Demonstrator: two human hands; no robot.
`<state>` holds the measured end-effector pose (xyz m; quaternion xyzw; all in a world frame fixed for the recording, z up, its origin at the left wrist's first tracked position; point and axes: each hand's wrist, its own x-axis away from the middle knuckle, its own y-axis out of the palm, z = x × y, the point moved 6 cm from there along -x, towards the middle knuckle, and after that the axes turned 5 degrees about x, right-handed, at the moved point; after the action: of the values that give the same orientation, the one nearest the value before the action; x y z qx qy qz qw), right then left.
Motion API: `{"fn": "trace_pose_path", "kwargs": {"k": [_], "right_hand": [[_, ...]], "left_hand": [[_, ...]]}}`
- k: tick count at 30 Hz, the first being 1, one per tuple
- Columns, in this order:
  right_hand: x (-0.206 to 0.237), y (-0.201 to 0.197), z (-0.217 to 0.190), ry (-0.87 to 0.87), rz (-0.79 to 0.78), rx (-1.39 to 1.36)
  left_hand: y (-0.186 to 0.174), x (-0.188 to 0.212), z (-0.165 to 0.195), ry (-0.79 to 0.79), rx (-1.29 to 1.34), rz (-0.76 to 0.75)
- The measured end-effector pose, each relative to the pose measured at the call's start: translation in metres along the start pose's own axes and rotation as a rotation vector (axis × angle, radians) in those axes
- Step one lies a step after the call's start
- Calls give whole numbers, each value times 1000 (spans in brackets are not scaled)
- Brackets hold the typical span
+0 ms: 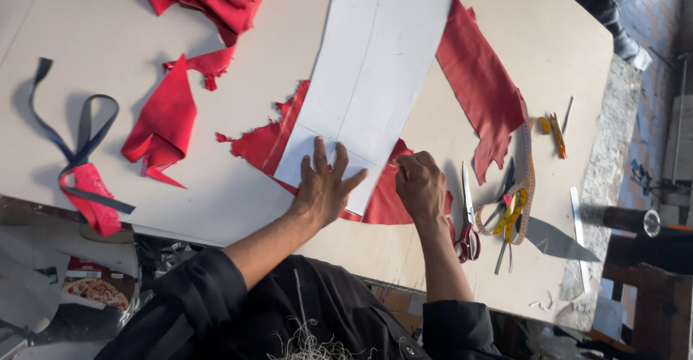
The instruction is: The person cuts red fabric pieces using shears on a work table, following a paper pattern. They trim edges, cut along marked lines, and stack the finished pieces.
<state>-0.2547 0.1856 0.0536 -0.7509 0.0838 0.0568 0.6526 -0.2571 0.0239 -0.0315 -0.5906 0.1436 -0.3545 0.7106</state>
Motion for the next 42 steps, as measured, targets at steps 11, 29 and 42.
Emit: {"fn": "trace_pose_path", "kwargs": {"k": [11, 29, 42], "right_hand": [[-92, 67, -129, -176, -138, -695], [-49, 48, -37, 345, 4, -771], [51, 65, 34, 641, 105, -1230]], "left_hand": [[11, 9, -7, -32, 30, 167], [-36, 39, -60, -111, 372, 457], [-37, 17, -100, -400, 948, 377]]}}
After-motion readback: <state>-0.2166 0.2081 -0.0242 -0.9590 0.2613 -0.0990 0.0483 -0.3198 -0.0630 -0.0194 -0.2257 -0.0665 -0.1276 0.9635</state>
